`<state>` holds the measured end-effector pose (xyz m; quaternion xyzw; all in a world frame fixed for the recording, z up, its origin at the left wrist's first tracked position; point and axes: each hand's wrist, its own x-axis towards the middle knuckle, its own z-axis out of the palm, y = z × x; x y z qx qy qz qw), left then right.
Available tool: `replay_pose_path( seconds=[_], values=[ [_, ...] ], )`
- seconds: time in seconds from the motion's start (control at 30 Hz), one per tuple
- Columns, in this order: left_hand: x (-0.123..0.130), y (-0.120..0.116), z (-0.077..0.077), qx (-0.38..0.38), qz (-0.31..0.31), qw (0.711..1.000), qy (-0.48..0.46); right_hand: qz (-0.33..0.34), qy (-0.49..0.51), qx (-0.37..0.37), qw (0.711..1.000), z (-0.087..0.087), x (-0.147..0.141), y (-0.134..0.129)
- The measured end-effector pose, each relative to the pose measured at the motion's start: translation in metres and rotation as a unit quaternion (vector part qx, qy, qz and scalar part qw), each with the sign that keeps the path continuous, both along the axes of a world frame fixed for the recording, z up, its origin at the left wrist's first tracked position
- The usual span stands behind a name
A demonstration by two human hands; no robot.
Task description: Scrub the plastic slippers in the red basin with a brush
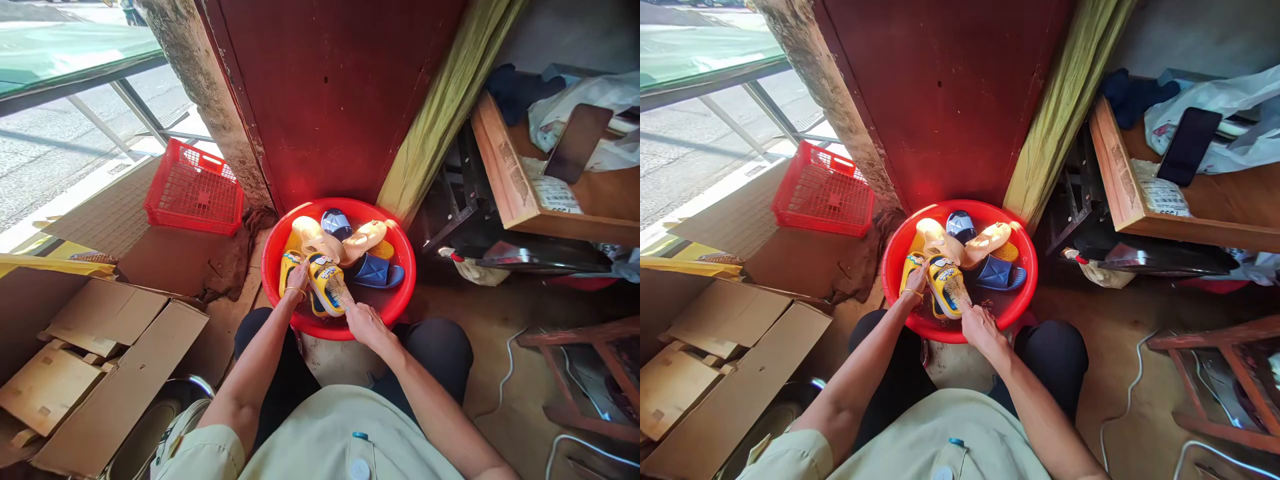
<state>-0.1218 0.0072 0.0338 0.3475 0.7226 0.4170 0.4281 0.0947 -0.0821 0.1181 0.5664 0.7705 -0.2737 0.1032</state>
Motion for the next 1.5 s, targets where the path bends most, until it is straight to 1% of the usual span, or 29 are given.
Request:
replay_pose_path(
  seconds=[0.1,0.17,0.2,0.3,0.4,0.47,0.53,0.6,0.67,0.73,0.77,0.8,0.87,0.9,0.93,0.97,1.0,1.07,1.1,1.17,1.2,1.3,1.37,1.43,1.5],
  values=[
    [0.000,-0.001,-0.001,-0.023,-0.006,0.998,-0.056,0.000,0.012,0.005,1.000,0.000,-0.024,0.030],
    [-0.002,-0.001,-0.002,-0.025,-0.012,0.998,-0.056,0.024,0.029,-0.002,0.999,0.001,-0.026,0.040],
    [-0.003,-0.002,-0.003,-0.018,-0.011,0.999,-0.040,0.043,0.041,-0.008,0.998,0.003,-0.023,0.041],
    [-0.003,-0.002,-0.008,0.006,0.008,0.999,0.044,0.102,0.053,-0.027,0.993,0.010,0.002,0.032],
    [-0.003,0.000,-0.010,-0.009,0.012,0.994,0.112,0.141,-0.001,-0.053,0.989,0.021,0.036,0.015],
    [-0.004,0.003,-0.010,-0.027,0.008,0.988,0.151,0.143,-0.033,-0.055,0.988,0.030,0.060,0.008],
    [-0.006,0.007,-0.009,-0.045,0.003,0.981,0.191,0.117,-0.036,-0.039,0.992,0.037,0.083,0.005],
    [-0.008,0.010,-0.008,-0.067,-0.006,0.971,0.230,0.076,-0.001,-0.022,0.997,0.042,0.104,0.006],
    [-0.010,0.010,-0.006,-0.092,-0.022,0.961,0.259,0.023,0.036,-0.001,0.999,0.041,0.120,0.009],
    [-0.010,0.006,-0.003,-0.100,-0.030,0.954,0.279,-0.042,0.038,0.027,0.998,0.035,0.127,0.011],
    [-0.008,0.004,-0.001,-0.083,-0.023,0.952,0.295,-0.073,0.024,0.040,0.996,0.031,0.128,0.012],
    [-0.006,0.000,0.002,-0.047,-0.010,0.948,0.316,-0.096,0.010,0.048,0.994,0.026,0.126,0.012],
    [0.002,-0.006,0.009,0.070,0.007,0.927,0.369,-0.115,-0.007,0.046,0.992,0.016,0.116,0.012],
    [0.007,-0.007,0.013,0.133,-0.006,0.909,0.395,-0.113,-0.009,0.039,0.993,0.012,0.109,0.012],
    [0.014,-0.008,0.017,0.182,-0.038,0.890,0.417,-0.108,-0.011,0.032,0.994,0.008,0.101,0.014],
    [0.020,-0.008,0.021,0.209,-0.080,0.872,0.435,-0.105,-0.014,0.026,0.994,0.004,0.092,0.016],
    [0.026,-0.006,0.024,0.211,-0.125,0.859,0.449,-0.104,-0.022,0.024,0.994,0.002,0.084,0.019],
    [0.037,0.000,0.029,0.163,-0.196,0.846,0.469,-0.110,-0.044,0.024,0.993,0.000,0.073,0.027],
    [0.040,0.003,0.031,0.129,-0.218,0.842,0.476,-0.114,-0.055,0.023,0.992,0.000,0.070,0.031],
    [0.044,0.010,0.031,0.077,-0.243,0.835,0.488,-0.117,-0.072,0.018,0.990,0.003,0.072,0.038],
    [0.045,0.012,0.031,0.067,-0.250,0.829,0.496,-0.115,-0.078,0.013,0.990,0.006,0.075,0.040],
    [0.048,0.018,0.031,0.075,-0.274,0.800,0.528,-0.099,-0.082,-0.009,0.992,0.017,0.085,0.038],
    [0.052,0.022,0.032,0.093,-0.318,0.772,0.543,-0.079,-0.078,-0.025,0.994,0.023,0.087,0.034],
    [0.055,0.029,0.034,0.096,-0.362,0.749,0.546,-0.062,-0.079,-0.037,0.994,0.026,0.087,0.027],
    [0.055,0.035,0.034,0.086,-0.384,0.741,0.545,-0.060,-0.078,-0.036,0.994,0.026,0.087,0.018]
  ],
)
